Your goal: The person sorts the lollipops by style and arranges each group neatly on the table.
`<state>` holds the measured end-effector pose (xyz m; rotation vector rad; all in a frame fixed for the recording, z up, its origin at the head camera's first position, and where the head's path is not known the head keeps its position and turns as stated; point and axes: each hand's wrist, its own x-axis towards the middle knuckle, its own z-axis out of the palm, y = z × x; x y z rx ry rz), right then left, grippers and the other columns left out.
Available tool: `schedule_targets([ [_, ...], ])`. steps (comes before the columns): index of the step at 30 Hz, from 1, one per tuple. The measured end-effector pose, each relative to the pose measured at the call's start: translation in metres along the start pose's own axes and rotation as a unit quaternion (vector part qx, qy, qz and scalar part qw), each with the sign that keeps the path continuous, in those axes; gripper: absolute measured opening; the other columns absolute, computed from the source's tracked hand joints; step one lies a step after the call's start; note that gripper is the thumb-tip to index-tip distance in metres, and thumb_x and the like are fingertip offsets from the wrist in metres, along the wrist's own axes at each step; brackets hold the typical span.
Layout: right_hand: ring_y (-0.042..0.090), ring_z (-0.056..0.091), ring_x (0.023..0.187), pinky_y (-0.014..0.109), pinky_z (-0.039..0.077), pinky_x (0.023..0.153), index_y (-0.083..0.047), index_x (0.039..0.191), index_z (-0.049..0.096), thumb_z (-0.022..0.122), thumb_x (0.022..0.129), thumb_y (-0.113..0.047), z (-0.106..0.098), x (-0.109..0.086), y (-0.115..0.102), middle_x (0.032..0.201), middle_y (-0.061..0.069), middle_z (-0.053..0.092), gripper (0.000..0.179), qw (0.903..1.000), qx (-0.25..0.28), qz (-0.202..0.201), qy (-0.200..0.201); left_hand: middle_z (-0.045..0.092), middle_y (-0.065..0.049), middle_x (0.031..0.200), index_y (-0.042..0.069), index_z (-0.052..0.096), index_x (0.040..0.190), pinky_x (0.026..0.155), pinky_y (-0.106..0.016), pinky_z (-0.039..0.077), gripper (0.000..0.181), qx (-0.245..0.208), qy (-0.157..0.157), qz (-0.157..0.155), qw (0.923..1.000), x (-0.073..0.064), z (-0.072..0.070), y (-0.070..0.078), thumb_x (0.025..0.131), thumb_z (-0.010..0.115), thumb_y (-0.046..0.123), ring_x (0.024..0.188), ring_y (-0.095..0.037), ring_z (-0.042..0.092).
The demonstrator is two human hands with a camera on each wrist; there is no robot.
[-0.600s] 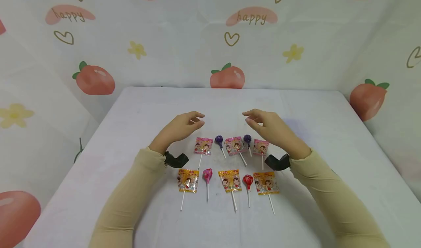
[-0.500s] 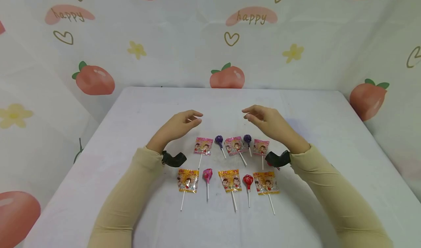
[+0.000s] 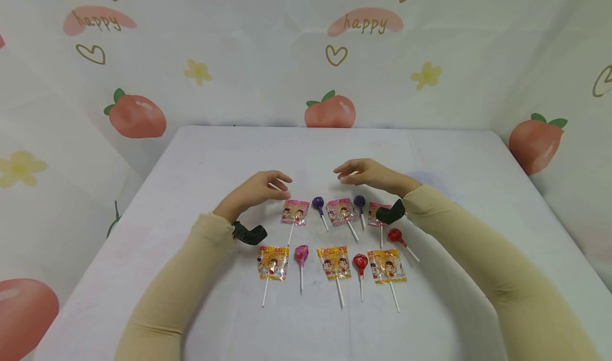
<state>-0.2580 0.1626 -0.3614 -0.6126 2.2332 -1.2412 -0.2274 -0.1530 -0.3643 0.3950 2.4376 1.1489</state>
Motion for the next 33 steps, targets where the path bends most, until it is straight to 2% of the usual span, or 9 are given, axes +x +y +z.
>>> schedule_targets([
  [5,0.031,0.053,0.121,0.047,0.042,0.103,-0.003,0.132,0.056,0.067,0.091,-0.016,0.002,0.010,0.007,0.129,0.018,0.058,0.044,0.9964,-0.030,0.029,-0.074,0.058,-0.014,0.113,0.009,0.060,0.126,0.075,-0.031,0.044,0.048,0.021,-0.011,-0.038,0.9990,0.003,0.003,-0.004,0.082,0.076,0.017,0.097,-0.024,0.053],
  [10,0.028,0.053,0.114,0.039,0.045,0.098,-0.002,0.129,0.058,0.074,0.084,-0.009,0.005,0.016,0.010,0.125,0.017,0.056,0.048,0.9924,-0.037,0.046,-0.108,0.053,-0.007,0.098,0.011,0.061,0.119,0.069,-0.029,0.039,0.049,0.041,-0.029,-0.060,0.9969,0.009,0.008,-0.009,0.076,0.081,0.016,0.084,-0.019,0.046],
  [17,0.021,0.045,0.096,0.031,0.041,0.084,-0.006,0.124,0.061,0.079,0.079,-0.011,0.009,0.020,0.011,0.119,0.013,0.053,0.049,0.9892,-0.057,0.053,-0.124,0.050,-0.007,0.096,0.012,0.059,0.116,0.075,-0.033,0.035,0.051,0.069,-0.041,-0.059,0.9950,0.013,0.013,-0.011,0.072,0.084,0.017,0.086,-0.022,0.045],
  [26,0.020,0.039,0.087,0.030,0.039,0.077,-0.004,0.121,0.062,0.081,0.077,-0.005,0.014,0.020,0.013,0.113,0.013,0.050,0.048,0.9900,-0.046,0.043,-0.126,0.050,-0.009,0.099,0.017,0.059,0.114,0.074,-0.035,0.035,0.051,0.130,-0.044,-0.055,0.9890,0.017,0.018,-0.009,0.071,0.086,0.021,0.087,-0.023,0.045],
  [33,0.018,0.038,0.083,0.029,0.039,0.073,-0.003,0.119,0.063,0.080,0.077,-0.004,0.014,0.020,0.013,0.104,0.011,0.050,0.045,0.9902,-0.039,0.038,-0.129,0.051,-0.011,0.102,0.019,0.059,0.113,0.075,-0.035,0.037,0.050,0.154,-0.041,-0.047,0.9861,0.017,0.021,-0.007,0.071,0.086,0.020,0.088,-0.024,0.046],
])
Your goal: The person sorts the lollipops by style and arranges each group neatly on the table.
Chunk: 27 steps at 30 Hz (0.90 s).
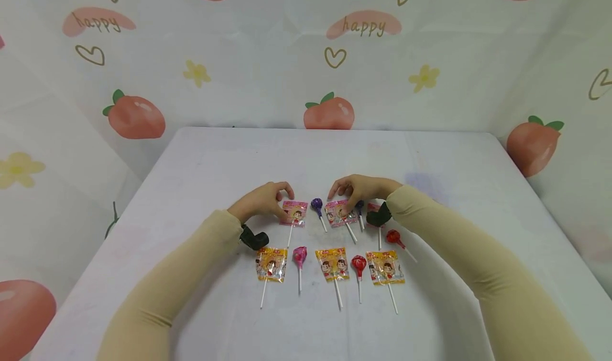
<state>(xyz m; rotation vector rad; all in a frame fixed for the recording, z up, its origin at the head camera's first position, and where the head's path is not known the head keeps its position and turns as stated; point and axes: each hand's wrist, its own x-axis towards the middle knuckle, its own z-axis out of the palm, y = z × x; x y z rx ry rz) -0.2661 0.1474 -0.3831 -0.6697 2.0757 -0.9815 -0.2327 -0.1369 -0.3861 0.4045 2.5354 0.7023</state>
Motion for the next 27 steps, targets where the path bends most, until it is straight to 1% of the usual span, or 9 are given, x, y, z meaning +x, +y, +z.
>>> schedule_targets([
  [3,0.018,0.038,0.084,0.029,0.038,0.073,-0.003,0.117,0.065,0.080,0.077,-0.003,0.0009,0.0011,0.0006,0.102,0.010,0.050,0.043,1.0000,0.001,0.000,0.004,0.052,-0.012,0.103,0.021,0.060,0.112,0.075,-0.035,0.038,0.048,0.011,0.001,0.005,0.9999,0.0000,0.0004,0.0007,0.071,0.086,0.020,0.090,-0.025,0.047],
  [6,0.018,0.041,0.089,0.028,0.040,0.077,-0.004,0.116,0.067,0.080,0.076,-0.003,0.0017,0.0019,0.0012,0.105,0.008,0.053,0.041,1.0000,-0.002,0.001,0.007,0.052,-0.014,0.105,0.022,0.061,0.111,0.076,-0.036,0.039,0.047,0.017,-0.001,0.004,0.9998,-0.0001,0.0005,0.0012,0.072,0.086,0.021,0.090,-0.026,0.048],
  [9,0.018,0.041,0.089,0.028,0.040,0.078,-0.004,0.114,0.068,0.080,0.076,-0.004,0.0017,0.0026,0.0021,0.103,0.007,0.053,0.040,0.9999,-0.005,0.003,0.009,0.052,-0.015,0.107,0.024,0.061,0.111,0.076,-0.037,0.040,0.046,0.022,-0.002,0.002,0.9998,0.0004,0.0008,0.0012,0.072,0.086,0.022,0.091,-0.027,0.049],
  [13,0.017,0.035,0.081,0.029,0.035,0.071,-0.004,0.113,0.068,0.081,0.076,-0.004,0.0018,0.0037,0.0029,0.093,0.006,0.045,0.039,0.9999,-0.009,0.004,0.013,0.051,-0.016,0.110,0.025,0.062,0.112,0.077,-0.038,0.041,0.046,0.026,-0.002,-0.002,0.9997,0.0013,0.0018,0.0013,0.073,0.086,0.024,0.093,-0.028,0.049],
  [16,0.017,0.034,0.079,0.029,0.033,0.069,-0.005,0.112,0.069,0.081,0.076,-0.003,0.0023,0.0050,0.0040,0.091,0.005,0.041,0.039,0.9998,-0.012,0.002,0.016,0.051,-0.017,0.112,0.025,0.062,0.112,0.079,-0.039,0.041,0.045,0.026,-0.002,-0.005,0.9996,0.0014,0.0024,0.0013,0.073,0.085,0.023,0.094,-0.028,0.050],
  [19,0.017,0.033,0.079,0.029,0.033,0.070,-0.004,0.112,0.069,0.081,0.075,-0.003,0.0030,0.0061,0.0047,0.092,0.005,0.040,0.039,0.9997,-0.015,-0.001,0.018,0.050,-0.018,0.113,0.022,0.062,0.112,0.080,-0.039,0.042,0.046,0.013,0.000,-0.002,0.9999,0.0002,0.0022,0.0017,0.073,0.085,0.020,0.096,-0.029,0.050],
  [23,0.017,0.032,0.078,0.029,0.032,0.068,-0.004,0.112,0.069,0.081,0.075,-0.003,0.0031,0.0061,0.0037,0.090,0.005,0.038,0.039,0.9998,-0.012,-0.001,0.016,0.048,-0.020,0.116,0.014,0.061,0.110,0.079,-0.036,0.042,0.046,-0.017,0.010,0.003,0.9998,-0.0025,0.0012,0.0034,0.071,0.085,0.012,0.098,-0.029,0.049],
  [27,0.017,0.032,0.078,0.029,0.031,0.068,-0.003,0.112,0.069,0.081,0.075,-0.004,0.0021,0.0047,0.0043,0.089,0.004,0.038,0.039,0.9999,-0.005,0.002,0.014,0.051,-0.018,0.116,0.009,0.059,0.108,0.076,-0.033,0.043,0.044,-0.037,0.021,-0.005,0.9991,-0.0039,0.0007,0.0061,0.072,0.083,0.008,0.095,-0.026,0.049],
])
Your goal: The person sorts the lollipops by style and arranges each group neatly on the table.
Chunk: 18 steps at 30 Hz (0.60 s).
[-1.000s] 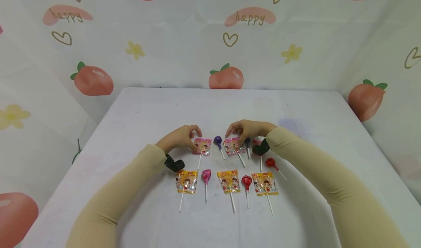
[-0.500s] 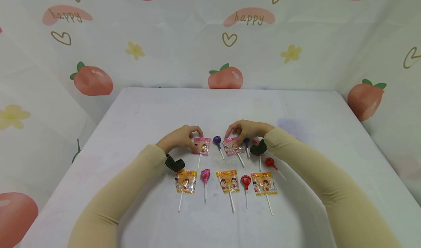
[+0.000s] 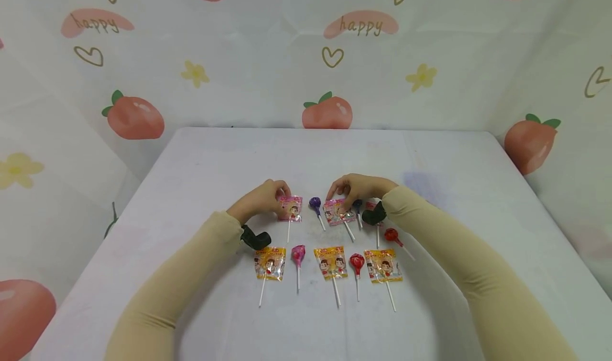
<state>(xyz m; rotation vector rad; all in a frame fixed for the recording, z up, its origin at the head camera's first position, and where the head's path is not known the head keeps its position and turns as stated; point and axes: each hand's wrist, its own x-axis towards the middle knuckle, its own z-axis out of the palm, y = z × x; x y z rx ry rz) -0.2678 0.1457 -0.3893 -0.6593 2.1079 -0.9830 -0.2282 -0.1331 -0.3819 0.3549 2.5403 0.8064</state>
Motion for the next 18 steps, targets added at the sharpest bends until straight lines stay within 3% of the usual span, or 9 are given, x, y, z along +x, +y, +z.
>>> schedule_targets([
  [8,0.017,0.032,0.080,0.027,0.034,0.070,-0.001,0.114,0.068,0.079,0.076,0.000,0.001,-0.001,0.000,0.087,0.003,0.043,0.040,0.9999,0.016,-0.003,-0.006,0.058,-0.015,0.111,0.010,0.056,0.111,0.068,-0.030,0.044,0.045,-0.021,0.027,-0.010,0.9994,-0.003,-0.006,0.002,0.073,0.081,0.008,0.087,-0.024,0.054],
  [13,0.014,0.040,0.095,0.026,0.040,0.086,-0.002,0.115,0.069,0.079,0.077,-0.003,0.000,-0.001,0.001,0.106,0.003,0.056,0.039,0.9999,0.014,0.000,-0.011,0.056,-0.015,0.113,0.012,0.056,0.112,0.068,-0.030,0.047,0.045,-0.039,0.049,-0.003,0.9980,-0.004,-0.010,0.004,0.074,0.080,0.006,0.089,-0.025,0.055],
  [18,0.015,0.044,0.105,0.029,0.042,0.094,-0.001,0.115,0.068,0.078,0.078,-0.003,0.001,-0.002,-0.001,0.119,0.008,0.058,0.039,0.9998,0.013,0.001,-0.014,0.051,-0.015,0.111,0.013,0.057,0.117,0.065,-0.028,0.053,0.044,-0.093,0.066,0.006,0.9934,-0.004,-0.015,0.005,0.079,0.076,0.002,0.084,-0.023,0.057],
])
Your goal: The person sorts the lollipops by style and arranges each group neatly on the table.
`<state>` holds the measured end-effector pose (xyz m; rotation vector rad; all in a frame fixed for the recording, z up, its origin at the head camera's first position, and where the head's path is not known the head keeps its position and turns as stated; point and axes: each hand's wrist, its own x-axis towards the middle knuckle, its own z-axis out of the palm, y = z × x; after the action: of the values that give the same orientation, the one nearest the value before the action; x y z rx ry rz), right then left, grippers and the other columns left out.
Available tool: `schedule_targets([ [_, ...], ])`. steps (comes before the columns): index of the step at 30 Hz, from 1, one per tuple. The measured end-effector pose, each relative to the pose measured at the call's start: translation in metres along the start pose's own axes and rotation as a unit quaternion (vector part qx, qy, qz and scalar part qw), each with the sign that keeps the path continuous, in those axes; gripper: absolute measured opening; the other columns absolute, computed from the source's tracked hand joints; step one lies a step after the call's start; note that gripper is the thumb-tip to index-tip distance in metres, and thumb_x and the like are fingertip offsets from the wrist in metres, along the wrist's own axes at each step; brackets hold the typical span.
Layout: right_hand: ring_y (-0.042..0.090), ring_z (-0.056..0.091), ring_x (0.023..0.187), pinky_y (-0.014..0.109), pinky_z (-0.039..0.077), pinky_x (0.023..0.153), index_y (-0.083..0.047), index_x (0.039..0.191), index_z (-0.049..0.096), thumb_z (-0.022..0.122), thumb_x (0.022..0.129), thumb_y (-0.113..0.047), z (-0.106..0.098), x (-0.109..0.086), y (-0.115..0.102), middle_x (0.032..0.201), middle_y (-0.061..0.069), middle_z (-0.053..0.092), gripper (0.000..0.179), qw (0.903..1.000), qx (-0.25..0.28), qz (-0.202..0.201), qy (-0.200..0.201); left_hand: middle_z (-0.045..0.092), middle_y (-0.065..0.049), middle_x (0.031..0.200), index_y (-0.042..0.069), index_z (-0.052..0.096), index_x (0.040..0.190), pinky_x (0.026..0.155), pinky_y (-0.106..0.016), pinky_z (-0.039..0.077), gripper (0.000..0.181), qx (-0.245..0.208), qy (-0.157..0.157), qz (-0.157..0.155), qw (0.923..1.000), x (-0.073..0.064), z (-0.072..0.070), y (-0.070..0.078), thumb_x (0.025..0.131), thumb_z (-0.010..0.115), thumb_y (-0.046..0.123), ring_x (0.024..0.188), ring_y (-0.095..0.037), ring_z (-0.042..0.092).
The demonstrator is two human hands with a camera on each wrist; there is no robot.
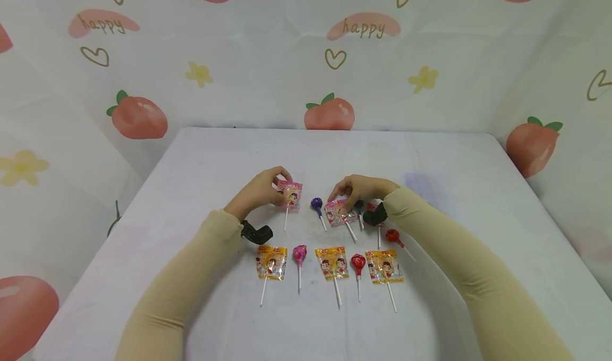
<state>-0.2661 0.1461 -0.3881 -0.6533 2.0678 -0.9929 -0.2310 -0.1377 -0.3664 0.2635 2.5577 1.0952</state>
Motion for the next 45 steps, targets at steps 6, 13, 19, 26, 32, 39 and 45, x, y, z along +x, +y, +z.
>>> schedule_targets([
  [6,0.014,0.048,0.107,0.031,0.043,0.097,-0.003,0.116,0.069,0.078,0.079,-0.004,-0.001,0.001,0.001,0.119,0.008,0.061,0.038,0.9999,-0.012,0.000,0.000,0.057,-0.017,0.108,0.009,0.056,0.126,0.068,-0.030,0.057,0.047,-0.108,0.038,0.008,0.9934,0.003,-0.013,0.006,0.084,0.070,-0.004,0.081,-0.022,0.062],
  [13,0.010,0.058,0.096,0.028,0.049,0.089,-0.002,0.116,0.069,0.078,0.079,-0.005,-0.002,0.003,0.003,0.117,0.008,0.066,0.038,0.9999,-0.005,-0.009,-0.009,0.064,-0.014,0.105,0.011,0.053,0.132,0.073,-0.030,0.057,0.051,-0.255,0.122,0.012,0.9591,0.016,-0.036,0.013,0.086,0.070,0.000,0.085,-0.017,0.065],
  [19,0.013,0.058,0.105,0.027,0.049,0.089,0.000,0.116,0.068,0.077,0.079,-0.004,0.000,0.003,0.005,0.124,0.010,0.063,0.038,0.9997,0.013,-0.010,-0.018,0.064,-0.007,0.100,0.015,0.053,0.132,0.075,-0.029,0.057,0.052,-0.415,0.150,-0.032,0.8969,0.035,-0.045,0.007,0.086,0.068,-0.004,0.078,-0.013,0.067],
  [26,0.018,0.054,0.108,0.032,0.047,0.094,-0.003,0.117,0.069,0.077,0.080,-0.005,0.001,0.003,0.002,0.125,0.011,0.061,0.038,0.9999,-0.007,0.007,-0.013,0.064,-0.008,0.095,0.013,0.050,0.138,0.076,-0.028,0.056,0.055,-0.460,0.151,-0.087,0.8704,0.047,-0.041,-0.002,0.088,0.064,-0.006,0.073,-0.014,0.069],
  [32,0.014,0.056,0.106,0.032,0.047,0.094,-0.002,0.116,0.069,0.077,0.080,-0.002,-0.001,0.003,0.002,0.124,0.011,0.062,0.038,0.9999,-0.004,0.011,-0.012,0.061,-0.008,0.094,0.013,0.051,0.139,0.071,-0.024,0.055,0.057,-0.411,0.162,-0.123,0.8886,0.053,-0.031,-0.003,0.087,0.066,-0.005,0.070,-0.011,0.064],
  [39,0.010,0.060,0.091,0.025,0.050,0.085,0.000,0.117,0.068,0.076,0.080,0.000,-0.001,0.005,0.002,0.115,0.009,0.068,0.038,0.9998,0.010,0.006,-0.019,0.056,-0.009,0.100,0.011,0.053,0.137,0.085,-0.031,0.054,0.056,-0.394,0.160,-0.137,0.8948,0.060,-0.021,-0.008,0.086,0.066,-0.007,0.071,-0.012,0.062],
  [45,0.010,0.060,0.094,0.026,0.049,0.087,0.001,0.117,0.068,0.075,0.080,0.001,-0.001,0.004,0.001,0.119,0.011,0.066,0.037,0.9998,0.006,0.001,-0.019,0.058,-0.008,0.096,0.012,0.057,0.134,0.067,-0.023,0.056,0.053,-0.375,0.173,-0.117,0.9032,0.075,-0.010,-0.028,0.085,0.068,-0.006,0.068,-0.009,0.062],
])
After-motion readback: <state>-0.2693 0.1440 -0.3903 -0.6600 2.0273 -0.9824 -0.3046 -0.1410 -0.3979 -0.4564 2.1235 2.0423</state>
